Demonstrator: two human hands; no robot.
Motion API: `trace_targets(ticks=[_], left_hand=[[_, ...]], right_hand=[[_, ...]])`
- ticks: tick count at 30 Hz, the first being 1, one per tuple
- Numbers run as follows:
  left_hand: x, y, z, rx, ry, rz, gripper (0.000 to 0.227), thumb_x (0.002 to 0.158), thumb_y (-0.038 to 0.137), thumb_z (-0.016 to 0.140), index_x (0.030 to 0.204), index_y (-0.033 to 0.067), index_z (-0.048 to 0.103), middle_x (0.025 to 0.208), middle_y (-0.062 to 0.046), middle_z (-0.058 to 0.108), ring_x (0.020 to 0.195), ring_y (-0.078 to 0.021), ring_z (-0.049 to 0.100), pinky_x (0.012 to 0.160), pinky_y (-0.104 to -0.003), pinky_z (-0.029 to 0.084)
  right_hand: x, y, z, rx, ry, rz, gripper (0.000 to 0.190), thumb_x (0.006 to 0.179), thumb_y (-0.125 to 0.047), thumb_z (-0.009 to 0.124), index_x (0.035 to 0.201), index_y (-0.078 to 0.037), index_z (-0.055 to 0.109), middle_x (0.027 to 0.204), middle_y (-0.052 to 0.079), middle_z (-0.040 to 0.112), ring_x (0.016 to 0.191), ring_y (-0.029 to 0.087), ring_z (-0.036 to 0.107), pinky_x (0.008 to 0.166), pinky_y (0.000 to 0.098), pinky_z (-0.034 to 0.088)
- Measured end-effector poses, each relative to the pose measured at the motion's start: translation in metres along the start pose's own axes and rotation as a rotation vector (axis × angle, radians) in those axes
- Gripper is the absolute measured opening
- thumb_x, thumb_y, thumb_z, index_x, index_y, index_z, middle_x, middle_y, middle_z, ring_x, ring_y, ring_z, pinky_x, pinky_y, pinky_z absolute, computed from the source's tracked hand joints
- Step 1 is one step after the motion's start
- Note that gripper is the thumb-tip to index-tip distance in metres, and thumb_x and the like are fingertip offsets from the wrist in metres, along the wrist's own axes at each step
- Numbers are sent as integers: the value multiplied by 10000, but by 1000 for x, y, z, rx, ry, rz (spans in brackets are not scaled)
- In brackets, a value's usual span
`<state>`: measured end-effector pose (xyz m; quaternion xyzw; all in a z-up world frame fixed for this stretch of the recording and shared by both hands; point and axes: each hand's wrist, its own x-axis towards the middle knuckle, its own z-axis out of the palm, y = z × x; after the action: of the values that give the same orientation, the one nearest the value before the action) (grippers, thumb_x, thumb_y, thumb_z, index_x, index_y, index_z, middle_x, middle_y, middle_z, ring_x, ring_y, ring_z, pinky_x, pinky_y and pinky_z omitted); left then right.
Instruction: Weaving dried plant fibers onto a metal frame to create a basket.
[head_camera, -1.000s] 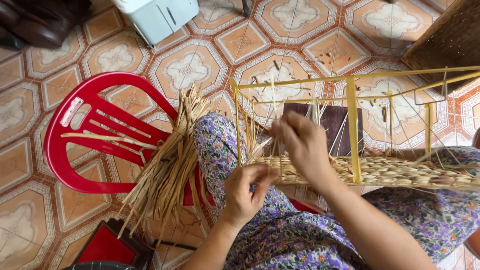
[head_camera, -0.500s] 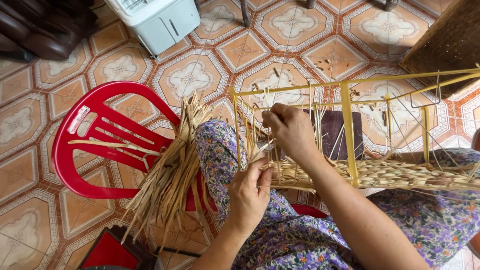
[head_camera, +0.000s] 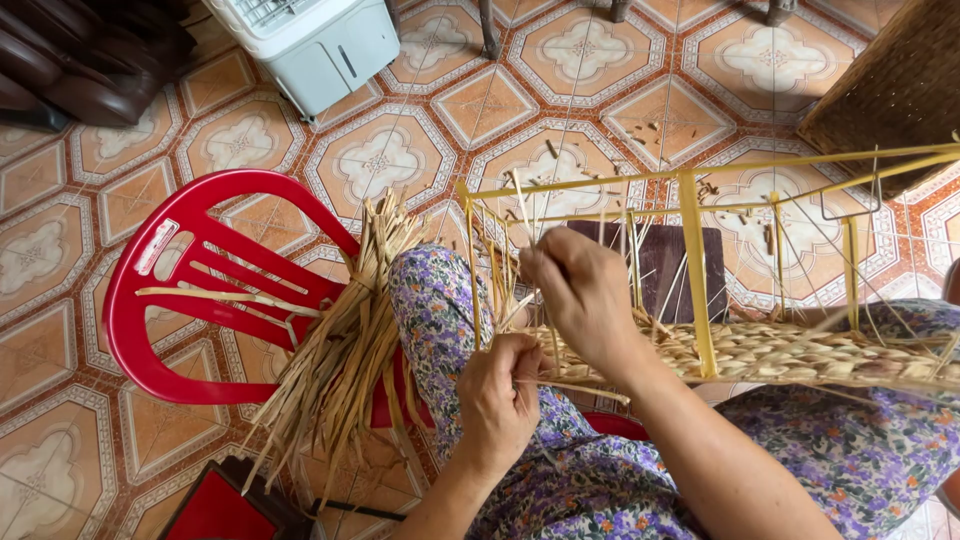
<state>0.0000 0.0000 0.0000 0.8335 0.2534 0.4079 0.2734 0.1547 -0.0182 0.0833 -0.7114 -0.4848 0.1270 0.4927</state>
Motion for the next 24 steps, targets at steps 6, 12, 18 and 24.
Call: trace_targets(ticks=[6, 12, 18, 24], left_hand=[[-1, 0, -3, -87, 98, 104, 132, 1078, 162, 561, 1020, 60, 621, 743, -32, 688, 639, -135, 637, 587, -298, 500], [-2, -3, 5, -107, 43, -10, 130, 1093, 168, 493, 1075, 59, 561, 741, -19, 717, 623, -124, 723, 519, -255, 565], [0, -4, 9, -140, 29, -73, 143, 1103, 180, 490, 1120, 40, 514, 799, -53, 741, 711, -138, 769, 548, -258, 629], [11, 12, -2, -36, -120, -82, 276, 949, 270, 692, 1087, 43, 619, 773, -56, 750, 619, -144, 705, 605, -331, 562]], right_hand=[[-40, -23, -11, -62, 110, -448, 191, 994, -130, 668, 839, -31, 614, 720, 91, 564, 622, 185, 581, 569, 344, 456], [-54, -29, -28, 74, 111, -446, 127, 1020, -116, 645, 1028, 1, 593, 926, 70, 628, 772, 167, 659, 661, 303, 555], [-51, 12, -19, -221, -45, 53, 266, 892, -210, 759, 1057, -24, 665, 826, 95, 705, 670, 164, 697, 596, 303, 567], [-22, 27, -11, -76, -56, 189, 257, 904, -130, 709, 1139, -28, 684, 766, 99, 770, 576, 132, 716, 499, 304, 566]])
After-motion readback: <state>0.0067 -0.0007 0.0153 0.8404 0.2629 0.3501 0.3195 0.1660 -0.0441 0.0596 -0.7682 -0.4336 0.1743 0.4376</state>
